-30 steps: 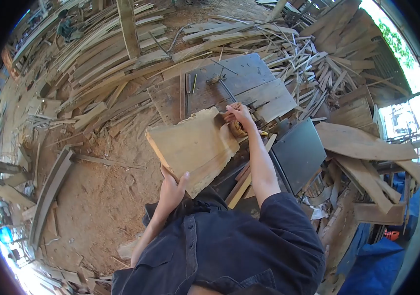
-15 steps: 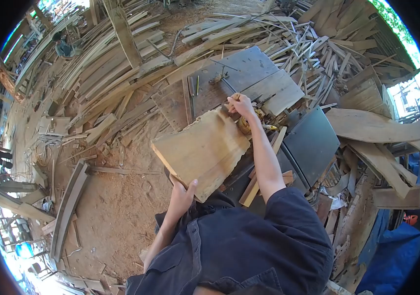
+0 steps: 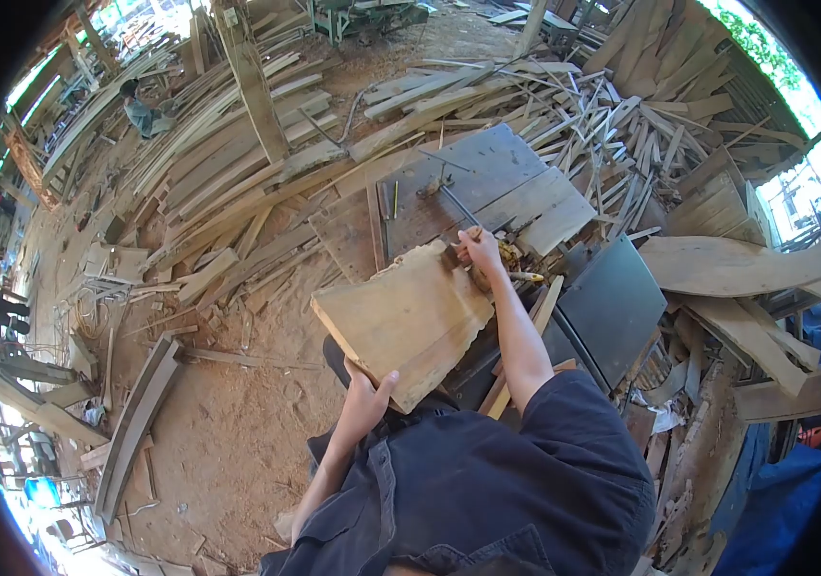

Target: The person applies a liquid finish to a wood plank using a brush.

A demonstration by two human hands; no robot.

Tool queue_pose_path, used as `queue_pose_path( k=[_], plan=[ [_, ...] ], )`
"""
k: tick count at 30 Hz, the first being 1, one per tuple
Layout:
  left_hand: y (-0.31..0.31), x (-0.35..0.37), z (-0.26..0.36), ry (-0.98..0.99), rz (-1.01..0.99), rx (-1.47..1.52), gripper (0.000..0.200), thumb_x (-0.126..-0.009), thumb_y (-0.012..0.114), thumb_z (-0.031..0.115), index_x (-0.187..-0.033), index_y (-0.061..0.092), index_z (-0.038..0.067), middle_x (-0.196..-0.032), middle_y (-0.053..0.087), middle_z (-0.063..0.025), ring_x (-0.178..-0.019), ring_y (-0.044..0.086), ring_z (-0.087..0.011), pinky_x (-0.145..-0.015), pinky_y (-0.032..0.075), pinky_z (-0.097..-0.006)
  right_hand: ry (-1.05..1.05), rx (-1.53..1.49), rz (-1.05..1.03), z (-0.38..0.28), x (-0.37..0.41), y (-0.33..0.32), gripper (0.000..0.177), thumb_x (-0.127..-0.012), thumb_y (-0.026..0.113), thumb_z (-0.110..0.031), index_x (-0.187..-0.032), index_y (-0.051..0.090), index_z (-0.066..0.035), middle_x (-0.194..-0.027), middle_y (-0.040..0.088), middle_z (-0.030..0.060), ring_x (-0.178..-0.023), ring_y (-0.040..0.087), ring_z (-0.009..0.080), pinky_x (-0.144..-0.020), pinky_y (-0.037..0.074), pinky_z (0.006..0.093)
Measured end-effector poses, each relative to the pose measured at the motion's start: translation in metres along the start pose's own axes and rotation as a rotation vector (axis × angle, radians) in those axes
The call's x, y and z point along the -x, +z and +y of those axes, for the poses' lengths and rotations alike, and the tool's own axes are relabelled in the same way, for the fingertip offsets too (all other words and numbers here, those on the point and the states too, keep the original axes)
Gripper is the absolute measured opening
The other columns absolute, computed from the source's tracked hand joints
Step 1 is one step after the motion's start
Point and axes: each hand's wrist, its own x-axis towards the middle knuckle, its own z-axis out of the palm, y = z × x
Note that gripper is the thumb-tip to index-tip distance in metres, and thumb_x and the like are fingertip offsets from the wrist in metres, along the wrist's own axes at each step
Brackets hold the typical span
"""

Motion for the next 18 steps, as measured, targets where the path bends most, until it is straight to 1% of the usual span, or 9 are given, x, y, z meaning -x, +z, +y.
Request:
queue_pose_path(
  k=[1,2,4,5,7,10,12,16,18],
  plan=[
    [-0.001,0.0,0.003,-0.046,-0.019,0.041,0.079,-0.099,0.066,0.012,-0.152,0.012,-0.008,-0.147,0.043,-0.0259,-0.14,0.046,-0.029,-0.116,0.04,-0.038,-0.052,0.124,0.049,-0.004,0.008,0.004,0.026,-0.101,0.069,-0.024,-0.087,0.067,-0.002,-0.076,0.073,0.0107,-0.063,0.071,0.0253,-0.061,0.058,0.0358],
    [-0.001,-0.001,0.005,-0.039,-0.021,0.038,0.079,-0.099,0.066,0.012,-0.152,0.012,-0.008,-0.147,0.043,-0.0259,-0.14,0.046,-0.029,-0.116,0.04,-0.038,-0.056,0.121,0.053,-0.007,0.016,0.009,0.026,-0.101,0.069,-0.024,-0.087,0.067,-0.002,-0.076,0.073,0.0107,-0.063,0.071,0.0253,-0.061,0.058,0.0358],
    [0.001,-0.002,0.009,-0.016,-0.016,0.068,0.078,-0.099,0.065,0.012,-0.152,0.012,-0.009,-0.149,0.04,-0.0263,-0.141,0.044,-0.0286,-0.117,0.039,-0.0378,-0.491,0.457,0.061,0.001,0.027,0.016,0.021,-0.097,0.069,-0.021,-0.089,0.066,-0.002,-0.08,0.072,0.0176,-0.077,0.071,0.0381,-0.072,0.056,0.0434],
    [0.002,-0.002,0.01,-0.009,-0.018,0.068,0.078,-0.099,0.065,0.012,-0.152,0.012,-0.009,-0.149,0.04,-0.0263,-0.141,0.044,-0.0286,-0.117,0.039,-0.0378,-0.496,0.458,0.066,0.003,0.035,0.02,0.021,-0.097,0.069,-0.021,-0.089,0.066,-0.002,-0.08,0.072,0.0176,-0.077,0.071,0.0381,-0.072,0.056,0.0434],
    [0.004,-0.003,0.01,0.066,0.038,0.01,0.076,-0.102,0.065,0.02,-0.149,0.014,-0.01,-0.14,0.051,-0.0314,-0.133,0.054,-0.0333,-0.113,0.043,-0.0394,-0.308,0.663,0.11,-0.003,0.053,0.031,0.021,-0.095,0.069,-0.021,-0.091,0.064,-0.002,-0.084,0.069,0.0225,-0.087,0.067,0.0452,-0.079,0.053,0.0485],
    [0.008,-0.005,0.013,0.086,0.072,0.025,0.075,-0.105,0.064,0.026,-0.149,0.015,-0.009,-0.141,0.05,-0.0305,-0.134,0.053,-0.0324,-0.113,0.042,-0.039,-0.256,0.586,0.122,-0.031,0.07,0.038,0.026,-0.096,0.068,-0.025,-0.089,0.063,-0.001,-0.083,0.068,0.0224,-0.087,0.067,0.043,-0.08,0.053,0.0501],
    [0.007,-0.005,0.012,0.071,0.067,0.068,0.074,-0.106,0.063,0.028,-0.149,0.016,-0.009,-0.142,0.049,-0.03,-0.134,0.052,-0.0318,-0.114,0.041,-0.0389,-0.293,0.601,0.113,-0.055,0.084,0.044,0.027,-0.099,0.068,-0.028,-0.092,0.066,-0.002,-0.081,0.07,0.0208,-0.081,0.071,0.038,-0.074,0.055,0.0468],
    [0.011,-0.005,0.012,0.084,0.081,0.122,0.071,-0.108,0.061,0.03,-0.149,0.017,-0.008,-0.142,0.049,-0.0281,-0.133,0.052,-0.0295,-0.112,0.042,-0.0386,-0.376,0.259,-0.074,-0.148,0.143,0.067,0.035,-0.105,0.065,-0.033,-0.103,0.072,0.001,-0.075,0.074,0.0125,-0.066,0.074,0.0185,-0.057,0.054,0.0336],
    [0.009,-0.003,0.016,0.084,0.066,0.106,0.071,-0.108,0.061,0.028,-0.149,0.016,-0.008,-0.141,0.049,-0.0275,-0.133,0.052,-0.029,-0.111,0.043,-0.0383,-0.247,0.029,-0.267,-0.198,0.176,0.077,0.033,-0.106,0.063,-0.031,-0.106,0.071,0.0,-0.08,0.075,0.0106,-0.068,0.074,0.018,-0.06,0.056,0.0305]
  ],
)
